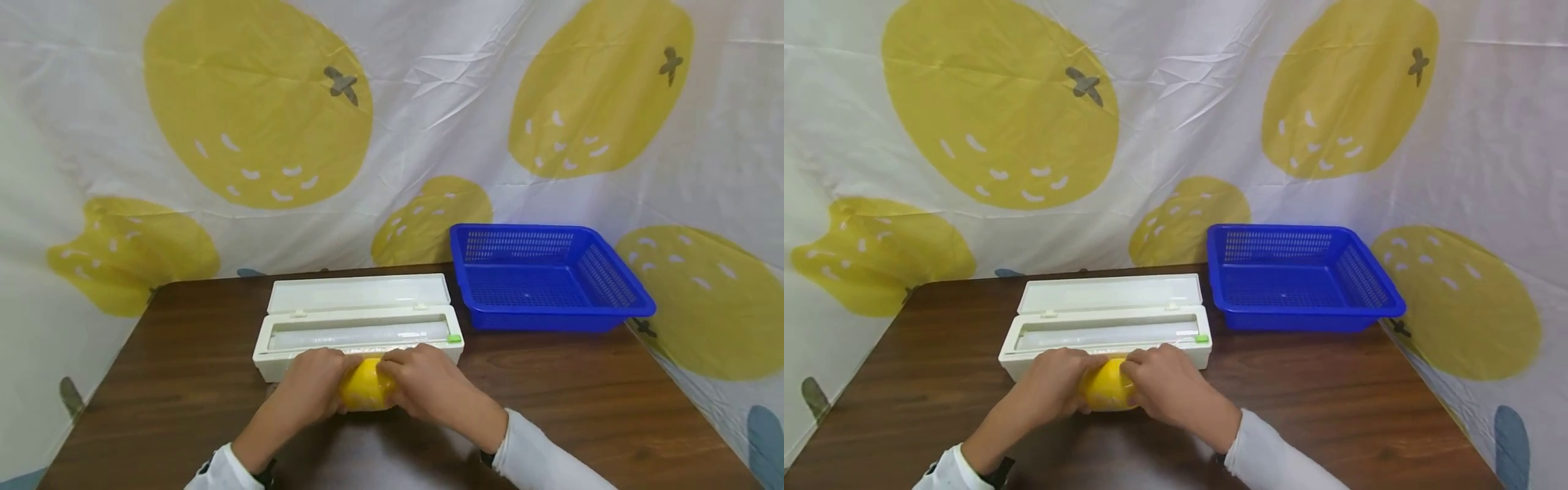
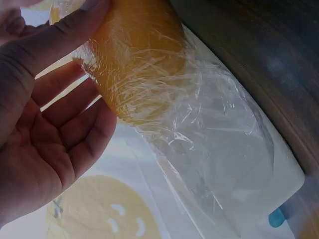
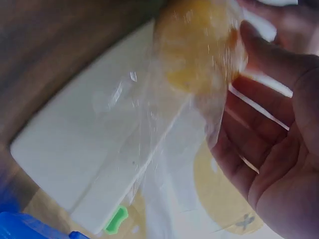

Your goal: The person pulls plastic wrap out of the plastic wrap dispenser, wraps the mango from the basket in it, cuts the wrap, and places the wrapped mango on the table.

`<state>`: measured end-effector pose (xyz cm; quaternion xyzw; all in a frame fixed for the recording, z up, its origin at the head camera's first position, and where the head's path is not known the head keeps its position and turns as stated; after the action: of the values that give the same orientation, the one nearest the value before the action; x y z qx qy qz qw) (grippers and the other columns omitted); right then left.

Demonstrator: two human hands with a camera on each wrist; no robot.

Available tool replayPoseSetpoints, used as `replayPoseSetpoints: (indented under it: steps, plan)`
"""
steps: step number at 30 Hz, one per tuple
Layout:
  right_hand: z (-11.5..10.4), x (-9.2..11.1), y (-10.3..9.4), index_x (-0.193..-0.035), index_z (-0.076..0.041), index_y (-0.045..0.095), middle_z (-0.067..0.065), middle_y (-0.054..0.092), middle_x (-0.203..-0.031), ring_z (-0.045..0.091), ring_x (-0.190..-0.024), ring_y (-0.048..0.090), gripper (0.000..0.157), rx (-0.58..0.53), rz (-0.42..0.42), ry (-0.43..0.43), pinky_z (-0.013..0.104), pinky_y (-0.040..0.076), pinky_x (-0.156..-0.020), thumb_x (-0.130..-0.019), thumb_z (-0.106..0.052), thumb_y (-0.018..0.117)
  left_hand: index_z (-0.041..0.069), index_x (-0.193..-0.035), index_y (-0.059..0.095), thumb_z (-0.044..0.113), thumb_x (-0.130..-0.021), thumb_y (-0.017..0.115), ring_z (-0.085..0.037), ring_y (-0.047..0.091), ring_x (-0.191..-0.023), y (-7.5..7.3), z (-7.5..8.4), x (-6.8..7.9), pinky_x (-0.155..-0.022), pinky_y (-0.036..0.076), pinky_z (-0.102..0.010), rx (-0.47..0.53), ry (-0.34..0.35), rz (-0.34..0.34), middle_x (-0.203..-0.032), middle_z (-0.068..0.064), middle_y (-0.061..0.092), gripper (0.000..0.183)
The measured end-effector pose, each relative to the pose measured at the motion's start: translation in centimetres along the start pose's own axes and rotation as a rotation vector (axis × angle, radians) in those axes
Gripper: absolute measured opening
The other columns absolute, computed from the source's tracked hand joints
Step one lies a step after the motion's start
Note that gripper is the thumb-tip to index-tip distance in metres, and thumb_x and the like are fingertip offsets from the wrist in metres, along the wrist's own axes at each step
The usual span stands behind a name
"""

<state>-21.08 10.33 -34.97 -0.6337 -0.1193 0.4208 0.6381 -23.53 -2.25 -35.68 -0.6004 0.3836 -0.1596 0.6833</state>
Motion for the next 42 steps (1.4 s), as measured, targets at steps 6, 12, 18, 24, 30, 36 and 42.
replayPoseSetpoints:
  steps: [6,12,18,24,30,36,42]
  plan:
    - [-1.1,0.7,0.5,-0.105,-0.017,0.066,-0.005,0.069,-0.104,0.011,-0.093,0.070,0.051,0.125,0.002,-0.017,0.028,0.052,-0.074,-0.070,-0.047,0.088,0.018,-0.104,0.075,0.027,-0.049,0.101,-0.017,0.059,-0.065,0.5,-0.6,-0.1,-0.060,0.050,-0.036,0.021,-0.043,-0.043,-0.077,0.002,0.070,0.061]
    - [-1.2,0.6,0.8,-0.116,-0.015,0.067,-0.003,0.071,-0.114,0.013,-0.099,0.070,0.063,0.155,-0.055,0.002,0.030,0.052,-0.076,-0.069,-0.052,0.088,0.018,-0.115,0.076,0.025,-0.051,0.100,-0.017,0.061,-0.071,0.8,-1.3,0.0,-0.065,0.049,-0.035,0.134,-0.087,-0.060,-0.088,0.002,0.075,0.069]
    - [-1.4,0.5,1.5,-0.125,-0.013,0.063,-0.002,0.070,-0.117,0.013,-0.103,0.069,0.071,0.197,-0.125,0.015,0.031,0.052,-0.082,-0.071,-0.054,0.086,0.017,-0.121,0.075,0.019,-0.055,0.098,-0.014,0.059,-0.073,1.1,-2.0,0.0,-0.067,0.046,-0.034,0.220,-0.098,-0.093,-0.094,0.002,0.077,0.070]
    - [-1.3,0.2,1.7,-0.119,-0.014,0.063,-0.004,0.070,-0.109,0.012,-0.096,0.070,0.067,0.210,-0.093,0.010,0.030,0.051,-0.077,-0.069,-0.053,0.087,0.020,-0.122,0.074,0.018,-0.056,0.096,-0.013,0.060,-0.075,1.2,-2.3,0.0,-0.066,0.044,-0.032,0.242,-0.067,-0.099,-0.096,0.004,0.076,0.070]
    - [-1.2,0.0,2.0,-0.114,-0.015,0.063,-0.005,0.069,-0.103,0.011,-0.089,0.069,0.068,0.214,-0.084,0.013,0.028,0.047,-0.070,-0.065,-0.054,0.089,0.020,-0.126,0.072,0.017,-0.060,0.095,-0.010,0.060,-0.078,1.6,-2.6,0.0,-0.069,0.044,-0.032,0.309,-0.085,-0.156,-0.103,0.003,0.077,0.070]
    - [-1.2,0.2,2.5,-0.123,-0.013,0.062,-0.003,0.069,-0.111,0.014,-0.093,0.069,0.084,0.224,-0.112,0.037,0.029,0.049,-0.073,-0.059,-0.061,0.090,0.020,-0.127,0.072,0.020,-0.061,0.095,-0.010,0.062,-0.085,2.2,-2.9,-0.3,-0.075,0.048,-0.035,0.372,-0.090,-0.209,-0.107,0.005,0.077,0.070]
    - [-1.0,0.3,2.7,-0.123,-0.013,0.060,-0.002,0.068,-0.112,0.017,-0.094,0.068,0.078,0.227,-0.100,0.050,0.030,0.050,-0.073,-0.064,-0.055,0.090,0.018,-0.124,0.073,0.026,-0.060,0.096,-0.011,0.067,-0.093,2.5,-3.5,-0.5,-0.083,0.052,-0.038,0.398,-0.097,-0.212,-0.111,0.006,0.077,0.069]
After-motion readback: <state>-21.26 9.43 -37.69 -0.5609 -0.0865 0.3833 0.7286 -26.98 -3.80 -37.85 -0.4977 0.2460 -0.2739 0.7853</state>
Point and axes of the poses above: each hand's wrist, its own x-axis away from the middle knuckle, its own y-axis out of the palm, z = x × y, the point moved 7 cm from there along -x, towards the middle knuckle
